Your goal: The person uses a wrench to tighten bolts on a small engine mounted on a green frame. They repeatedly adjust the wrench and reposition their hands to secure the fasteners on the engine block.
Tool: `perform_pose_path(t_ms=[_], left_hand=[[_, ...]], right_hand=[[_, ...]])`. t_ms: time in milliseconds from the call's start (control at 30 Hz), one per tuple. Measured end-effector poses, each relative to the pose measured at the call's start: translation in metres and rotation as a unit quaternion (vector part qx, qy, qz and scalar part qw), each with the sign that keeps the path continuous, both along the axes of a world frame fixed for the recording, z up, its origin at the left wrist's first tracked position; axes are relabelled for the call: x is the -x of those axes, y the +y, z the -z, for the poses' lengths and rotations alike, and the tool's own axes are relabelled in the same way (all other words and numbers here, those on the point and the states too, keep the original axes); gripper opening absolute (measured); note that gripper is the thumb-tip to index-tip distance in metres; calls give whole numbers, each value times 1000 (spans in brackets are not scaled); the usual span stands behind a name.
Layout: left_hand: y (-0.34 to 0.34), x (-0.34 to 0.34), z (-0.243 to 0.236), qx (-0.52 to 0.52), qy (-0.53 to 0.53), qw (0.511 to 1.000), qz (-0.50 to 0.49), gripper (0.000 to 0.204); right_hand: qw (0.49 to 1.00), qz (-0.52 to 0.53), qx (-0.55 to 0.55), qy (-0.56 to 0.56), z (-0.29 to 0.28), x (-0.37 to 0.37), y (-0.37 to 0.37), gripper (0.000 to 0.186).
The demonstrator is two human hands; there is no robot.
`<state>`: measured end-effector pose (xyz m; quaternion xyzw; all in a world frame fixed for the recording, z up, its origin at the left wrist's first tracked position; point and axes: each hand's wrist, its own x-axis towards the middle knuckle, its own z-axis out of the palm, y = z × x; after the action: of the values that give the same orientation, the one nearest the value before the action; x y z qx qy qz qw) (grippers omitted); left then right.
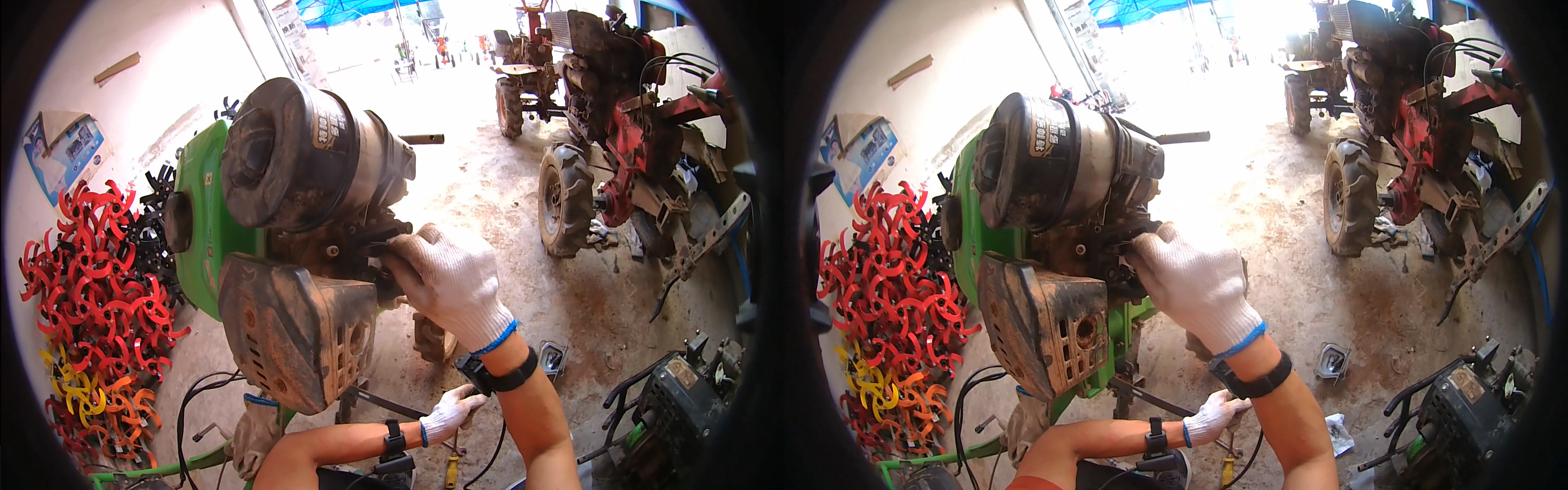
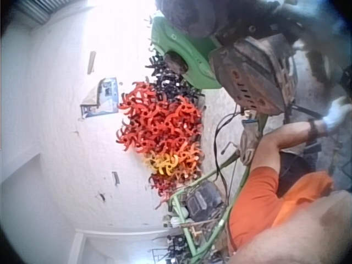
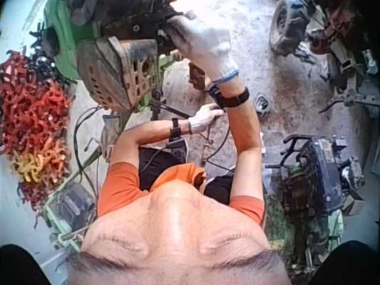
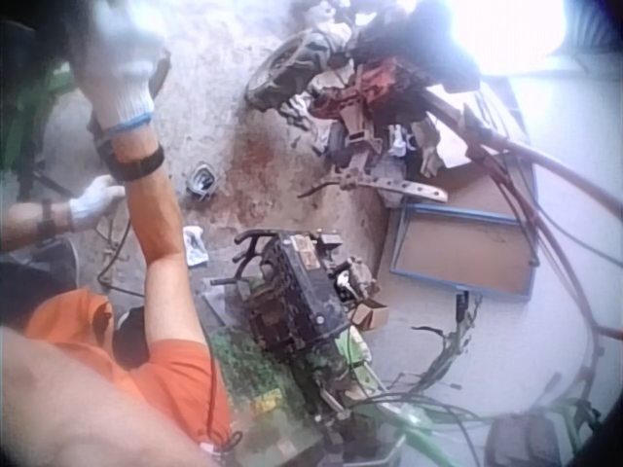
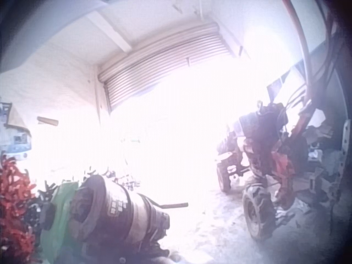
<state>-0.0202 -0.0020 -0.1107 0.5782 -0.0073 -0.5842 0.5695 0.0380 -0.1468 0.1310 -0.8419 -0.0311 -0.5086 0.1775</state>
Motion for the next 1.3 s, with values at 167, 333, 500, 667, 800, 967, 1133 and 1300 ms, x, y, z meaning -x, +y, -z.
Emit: perform_pose_path(t_ms=[167,333,500,667,800,967,1133,1300], left_hand=[[1,0,-1,-4,0,1000,-9,17],[1,0,-4,-2,3,1000,0,19],[2,1,-3,1,1,1000,-7,18],[2,1,0,1,-3,1000,-3,17],[2,-1,10,-7,-25,1000,3,17],[7,-2,42,-6,-117,992,-41,9],[20,0,64,19,-47,999,-16,46],[6,6,45,-14,-100,994,-47,31]], right_hand=[[1000,-8,10,-10,0,0,0,24],[1000,7,5,9,1,0,1,27],[1000,-20,-7,-9,5,0,2,25],[1000,-8,3,-12,4,-3,0,26],[999,5,-6,-34,7,-1,2,27],[1000,2,-16,2,19,-11,1,12],[999,11,-28,-31,22,-23,5,6],[992,88,64,57,38,8,-25,9]])
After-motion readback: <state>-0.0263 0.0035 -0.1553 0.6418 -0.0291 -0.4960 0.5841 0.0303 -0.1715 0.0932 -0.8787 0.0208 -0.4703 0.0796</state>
